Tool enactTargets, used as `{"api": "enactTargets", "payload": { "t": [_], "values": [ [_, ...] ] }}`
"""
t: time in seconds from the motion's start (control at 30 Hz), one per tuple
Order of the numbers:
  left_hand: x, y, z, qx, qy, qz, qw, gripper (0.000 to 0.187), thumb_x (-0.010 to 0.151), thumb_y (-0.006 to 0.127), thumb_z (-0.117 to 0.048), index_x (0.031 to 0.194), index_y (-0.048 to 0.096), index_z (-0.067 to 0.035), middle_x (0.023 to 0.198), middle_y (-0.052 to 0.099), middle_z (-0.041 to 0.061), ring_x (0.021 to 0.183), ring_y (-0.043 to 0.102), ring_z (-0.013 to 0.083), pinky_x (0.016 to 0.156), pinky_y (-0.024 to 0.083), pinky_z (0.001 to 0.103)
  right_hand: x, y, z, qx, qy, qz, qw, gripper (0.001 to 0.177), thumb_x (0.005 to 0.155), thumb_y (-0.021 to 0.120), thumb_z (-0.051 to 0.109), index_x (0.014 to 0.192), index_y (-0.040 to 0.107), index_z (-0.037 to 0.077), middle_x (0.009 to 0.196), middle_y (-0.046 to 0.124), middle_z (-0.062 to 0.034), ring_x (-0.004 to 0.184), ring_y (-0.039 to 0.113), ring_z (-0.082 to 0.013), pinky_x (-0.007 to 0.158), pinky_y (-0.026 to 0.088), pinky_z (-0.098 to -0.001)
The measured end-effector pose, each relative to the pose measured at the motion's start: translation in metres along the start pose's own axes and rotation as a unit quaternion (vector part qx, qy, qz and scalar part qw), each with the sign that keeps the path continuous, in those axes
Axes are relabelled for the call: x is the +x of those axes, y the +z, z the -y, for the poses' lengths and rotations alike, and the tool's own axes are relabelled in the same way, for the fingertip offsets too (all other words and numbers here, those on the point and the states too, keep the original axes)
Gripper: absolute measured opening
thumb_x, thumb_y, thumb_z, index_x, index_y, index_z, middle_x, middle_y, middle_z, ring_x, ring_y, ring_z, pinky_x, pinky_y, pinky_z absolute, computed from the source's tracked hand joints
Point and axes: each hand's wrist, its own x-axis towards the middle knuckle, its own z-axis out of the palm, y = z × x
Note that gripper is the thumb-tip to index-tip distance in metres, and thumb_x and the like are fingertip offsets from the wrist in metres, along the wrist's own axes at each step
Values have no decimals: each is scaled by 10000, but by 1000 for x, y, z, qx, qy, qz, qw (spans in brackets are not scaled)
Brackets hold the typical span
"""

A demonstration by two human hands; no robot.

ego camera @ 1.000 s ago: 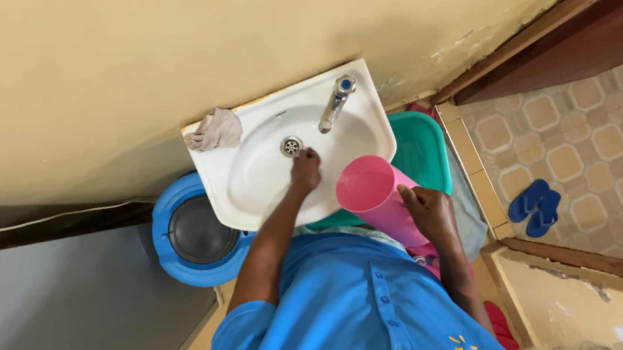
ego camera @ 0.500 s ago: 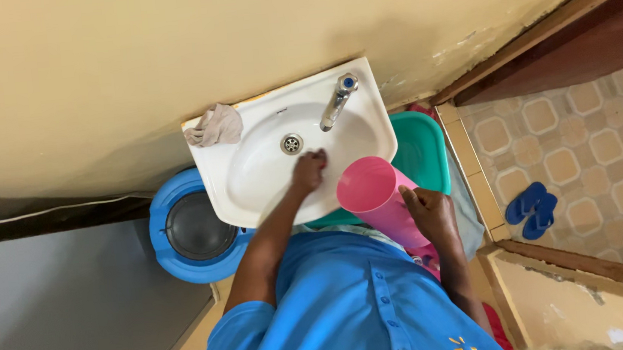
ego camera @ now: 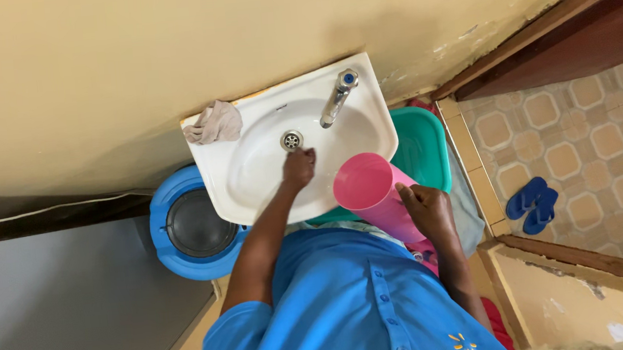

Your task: The person cleans a sink by hand, using a small cloth to scrub the basin and rinsing it with water from a pink pitcher.

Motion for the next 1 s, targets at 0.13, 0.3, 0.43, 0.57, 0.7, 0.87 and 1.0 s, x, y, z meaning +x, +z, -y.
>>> {"api": "enactTargets", "payload": {
  "t": [0.13,0.3,0.43,0.57,0.7,0.87,1.0],
  "values": [
    [6,22,-42,-129,-32,12,991,295,780,764,-233,944,632,-26,919,687,213,882,683,394,769,561,467,0,2,-4,-5,0,10,1000,538,996,687,378,653,594,-27,507,430,-83,487,377,-123,451,348,-382],
    [-15,5,-5,-117,-12,22,993,285,827,781,-283,890,661,-32,882,674,213,853,680,389,783,544,493,2,2,-4,-18,5,13,1000,501,981,681,373,659,637,-8,499,487,-82,461,431,-131,447,363,-377],
    [-24,-26,41,-24,42,-35,998,98,827,648,-176,866,729,-137,887,661,206,788,654,400,703,540,504,1,0,-4,-6,2,6,1000,479,973,677,379,671,663,6,499,533,-86,457,475,-134,450,385,-369],
    [-23,-8,6,-48,50,-25,997,104,921,637,-218,897,700,-138,950,644,197,815,640,388,779,516,531,0,3,-4,-10,4,2,1000,475,975,676,380,681,670,6,502,532,-85,464,478,-129,453,389,-369],
    [-43,9,-23,-94,116,-11,989,155,856,661,-222,992,680,-150,917,624,179,873,632,380,726,501,530,2,2,-1,-14,1,1,1000,474,971,682,382,690,668,0,502,526,-87,460,467,-136,456,386,-370],
    [-59,-28,44,0,117,78,990,47,859,685,-198,900,708,-193,941,634,136,893,640,337,747,506,509,3,1,2,-8,-2,8,1000,484,978,683,382,692,658,-7,514,514,-91,478,450,-134,462,381,-369],
    [-61,-59,90,47,67,15,997,101,765,722,-140,833,751,-208,1022,648,137,873,627,356,702,531,487,2,1,-1,-10,2,0,1000,494,986,680,380,685,653,-11,518,514,-91,480,445,-144,465,375,-376]
  ]
}}
